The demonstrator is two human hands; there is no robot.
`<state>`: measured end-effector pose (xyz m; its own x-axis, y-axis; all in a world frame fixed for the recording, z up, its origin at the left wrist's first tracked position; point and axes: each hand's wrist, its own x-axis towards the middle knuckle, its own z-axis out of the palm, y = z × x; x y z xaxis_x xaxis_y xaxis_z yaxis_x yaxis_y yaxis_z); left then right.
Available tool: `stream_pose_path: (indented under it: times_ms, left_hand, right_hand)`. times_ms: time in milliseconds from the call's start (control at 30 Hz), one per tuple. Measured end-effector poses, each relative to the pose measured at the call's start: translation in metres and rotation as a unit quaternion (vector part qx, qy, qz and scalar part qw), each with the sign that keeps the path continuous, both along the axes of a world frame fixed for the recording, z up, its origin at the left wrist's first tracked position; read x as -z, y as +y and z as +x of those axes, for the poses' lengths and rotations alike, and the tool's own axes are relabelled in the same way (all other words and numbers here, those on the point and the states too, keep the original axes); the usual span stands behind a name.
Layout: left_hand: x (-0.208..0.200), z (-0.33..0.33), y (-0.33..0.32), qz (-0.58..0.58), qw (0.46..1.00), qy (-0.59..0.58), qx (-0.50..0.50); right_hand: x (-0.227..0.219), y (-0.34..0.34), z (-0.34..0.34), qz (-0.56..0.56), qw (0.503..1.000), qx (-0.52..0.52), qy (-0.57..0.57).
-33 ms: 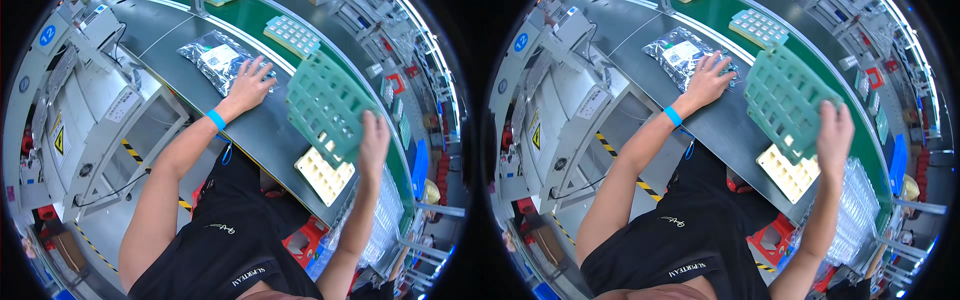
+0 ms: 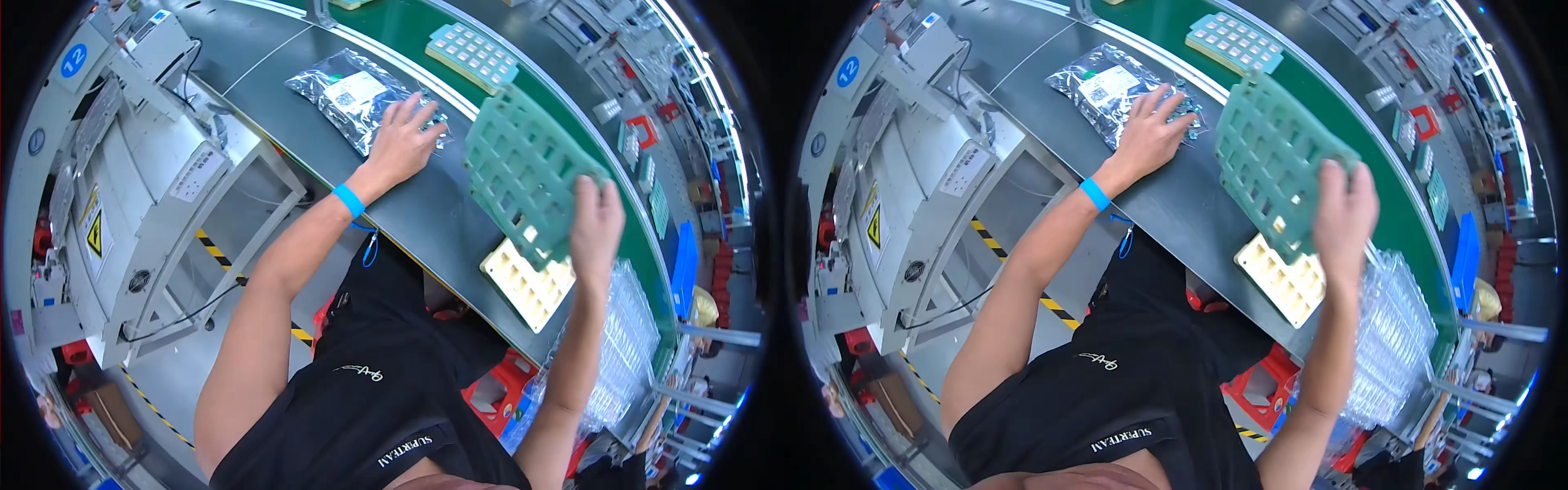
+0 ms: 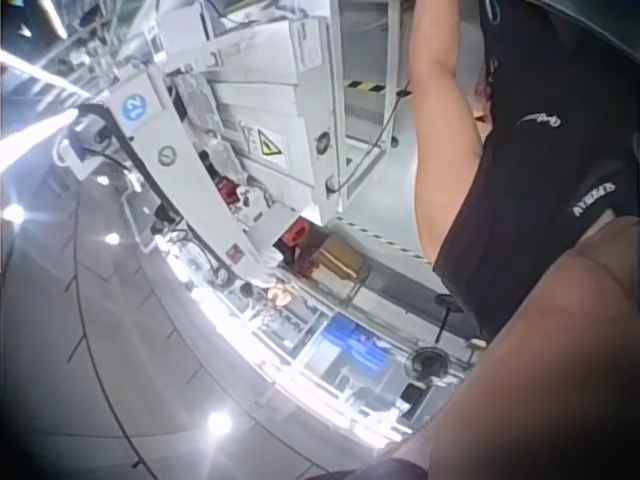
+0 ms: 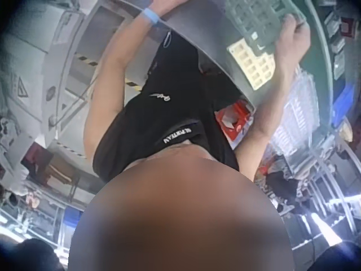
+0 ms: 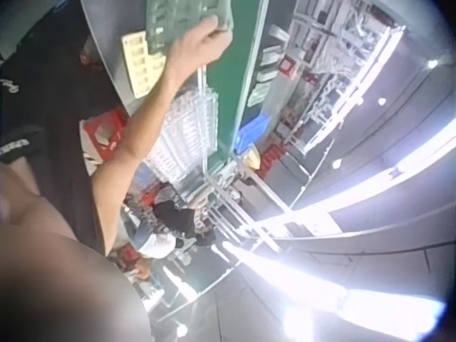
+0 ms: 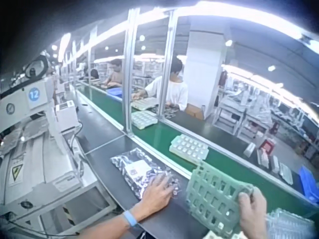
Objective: Placing small electronic components into a component tray and attaching a cover plate.
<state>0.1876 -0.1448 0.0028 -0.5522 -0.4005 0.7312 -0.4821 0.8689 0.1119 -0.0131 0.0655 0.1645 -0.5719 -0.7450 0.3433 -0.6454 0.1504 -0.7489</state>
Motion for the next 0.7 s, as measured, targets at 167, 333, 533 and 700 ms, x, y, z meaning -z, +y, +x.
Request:
stream_pose_path:
  times_ms: [167,333,533,700]
  left_hand:
    - [-0.014,0.017,0.051,0.573,0.791,0.187,0.105]
    - [0.015,0.005,0.031,0.078,0.987,-0.068,0.125]
    - [0.016,-0.029,-0.023,-0.032,0.965,-0.231,0.117]
    - [0.027,-0.029,-0.062,-0.049,0.969,-0.218,0.103]
  right_hand:
    - [0.018,-0.002,0.105,0.017,0.962,0.031,0.272]
    - [0.018,0.012,0.133,-0.001,0.97,0.034,0.242]
    - [0.033,0.041,0.122,-0.043,0.97,0.111,0.212]
    - [0.042,0.038,0.118,-0.073,0.965,0.109,0.226]
